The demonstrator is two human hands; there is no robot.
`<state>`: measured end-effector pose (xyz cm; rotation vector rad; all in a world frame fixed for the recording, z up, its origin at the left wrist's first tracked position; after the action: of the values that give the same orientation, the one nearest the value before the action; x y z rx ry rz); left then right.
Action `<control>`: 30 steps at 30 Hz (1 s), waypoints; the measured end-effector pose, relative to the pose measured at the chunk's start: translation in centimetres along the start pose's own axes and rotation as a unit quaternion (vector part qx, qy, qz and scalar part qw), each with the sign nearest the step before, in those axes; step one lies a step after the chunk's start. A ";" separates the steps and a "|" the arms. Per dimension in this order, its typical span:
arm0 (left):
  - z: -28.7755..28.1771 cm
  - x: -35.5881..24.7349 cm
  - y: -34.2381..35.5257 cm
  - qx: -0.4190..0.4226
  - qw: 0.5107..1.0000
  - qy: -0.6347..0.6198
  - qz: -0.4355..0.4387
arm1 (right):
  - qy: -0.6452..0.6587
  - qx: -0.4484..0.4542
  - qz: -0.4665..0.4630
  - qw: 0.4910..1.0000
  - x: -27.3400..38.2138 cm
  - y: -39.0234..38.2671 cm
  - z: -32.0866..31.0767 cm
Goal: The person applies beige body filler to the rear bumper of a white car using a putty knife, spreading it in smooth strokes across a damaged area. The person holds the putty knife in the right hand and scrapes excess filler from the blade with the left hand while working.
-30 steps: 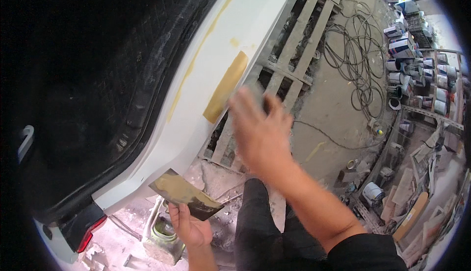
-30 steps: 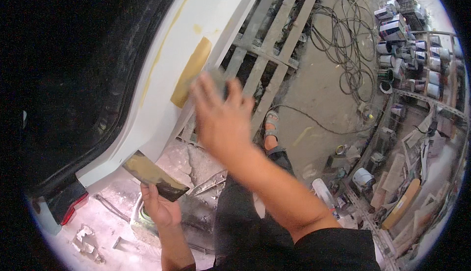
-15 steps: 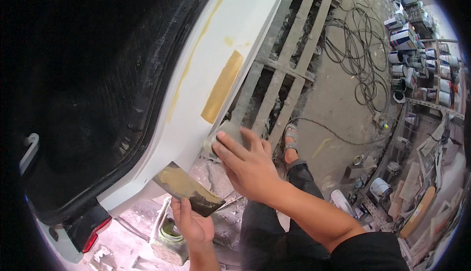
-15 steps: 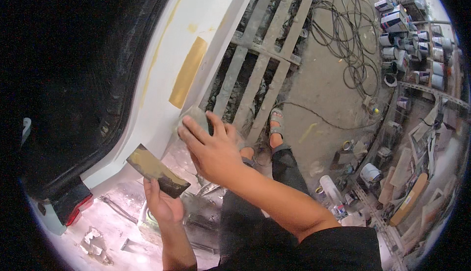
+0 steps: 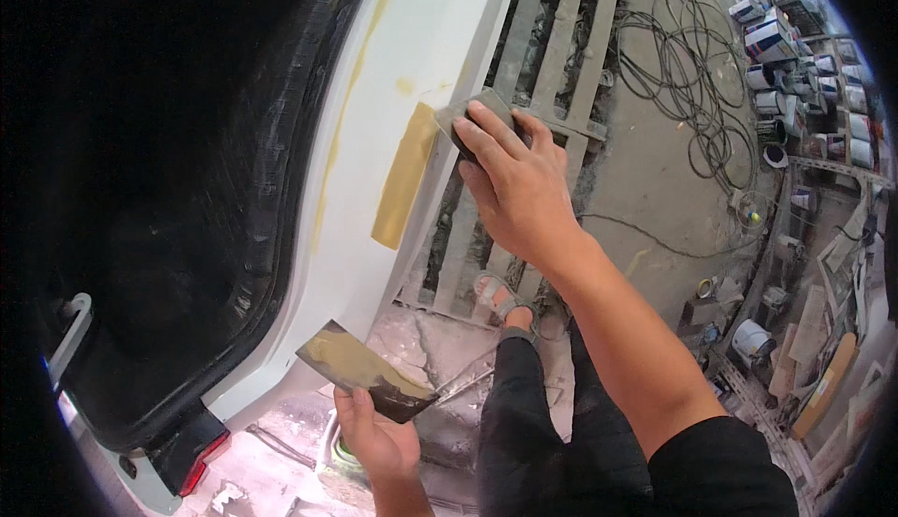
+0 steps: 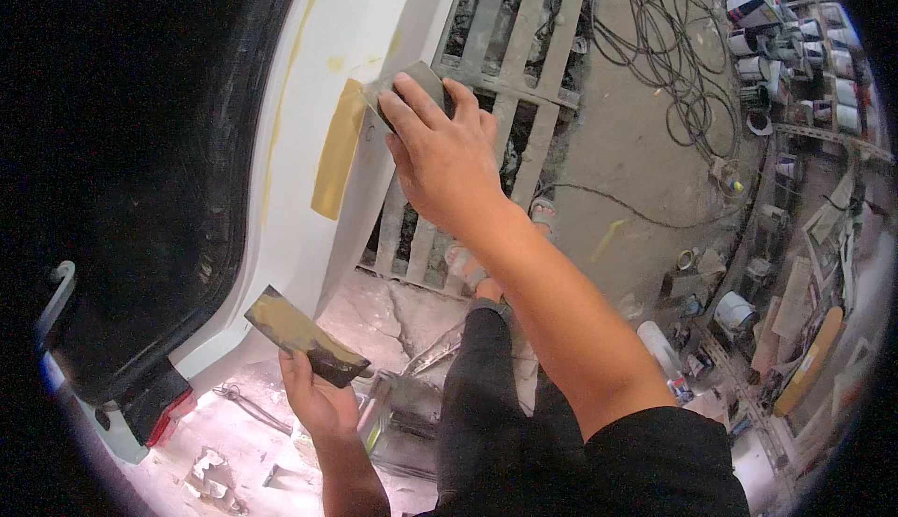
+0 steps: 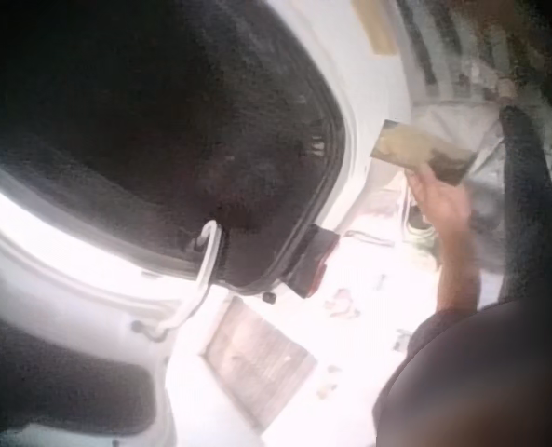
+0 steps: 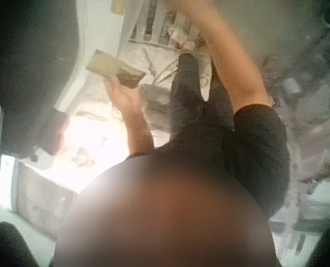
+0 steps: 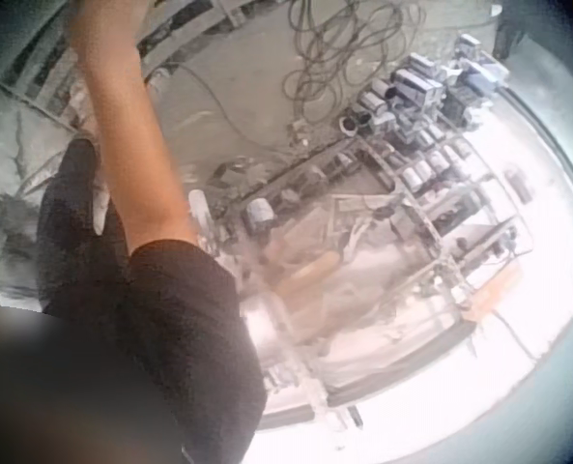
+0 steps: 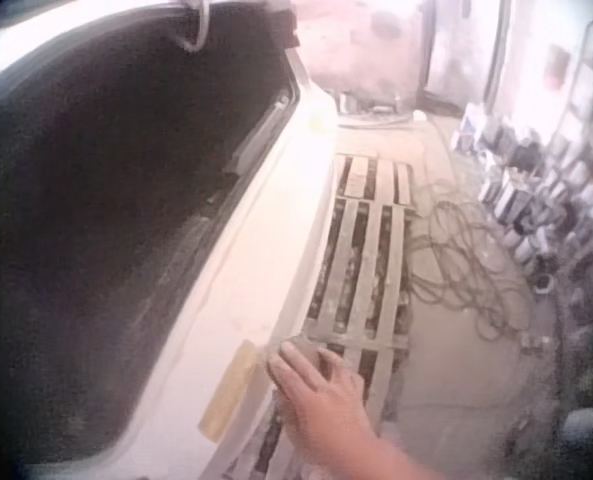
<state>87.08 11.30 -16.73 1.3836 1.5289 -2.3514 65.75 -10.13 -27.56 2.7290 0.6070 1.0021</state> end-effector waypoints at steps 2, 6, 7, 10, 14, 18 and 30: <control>-0.2 0.1 -0.1 0.011 1.000 0.000 -0.007 | -0.030 -0.037 -0.019 0.999 0.9 0.2 0.3; -0.4 0.3 0.2 0.031 0.999 0.015 0.001 | 0.091 0.029 -0.081 0.992 5.2 -3.1 1.4; -0.4 0.3 0.4 0.029 0.999 0.021 0.003 | 0.108 0.000 -0.093 0.990 5.5 -3.6 1.1; -0.8 0.2 0.6 0.014 0.999 0.030 0.007 | 0.149 -0.082 -0.102 0.980 4.2 -3.5 0.4; -0.9 0.6 0.5 -0.004 0.999 0.037 0.003 | 0.125 -0.110 -0.036 0.985 0.3 -0.7 0.8; -0.6 0.9 0.2 -0.003 0.999 0.049 0.001 | 0.202 -0.078 -0.097 0.971 1.7 -1.6 1.3; -0.2 1.1 0.1 0.016 0.997 0.069 0.009 | 0.260 -0.039 -0.079 0.962 1.3 -1.9 2.3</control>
<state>86.56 11.87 -17.60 1.5900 1.5088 -2.3262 67.53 -7.88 -29.12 2.2974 0.8229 1.6720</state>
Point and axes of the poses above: each hand's wrist, its own y-axis towards the middle knuckle, its own z-axis out of the palm, x = y × z, the point moved 5 cm from there along y, towards the middle knuckle, and after that the axes turned 13 degrees about -z, right-handed, at the moved point
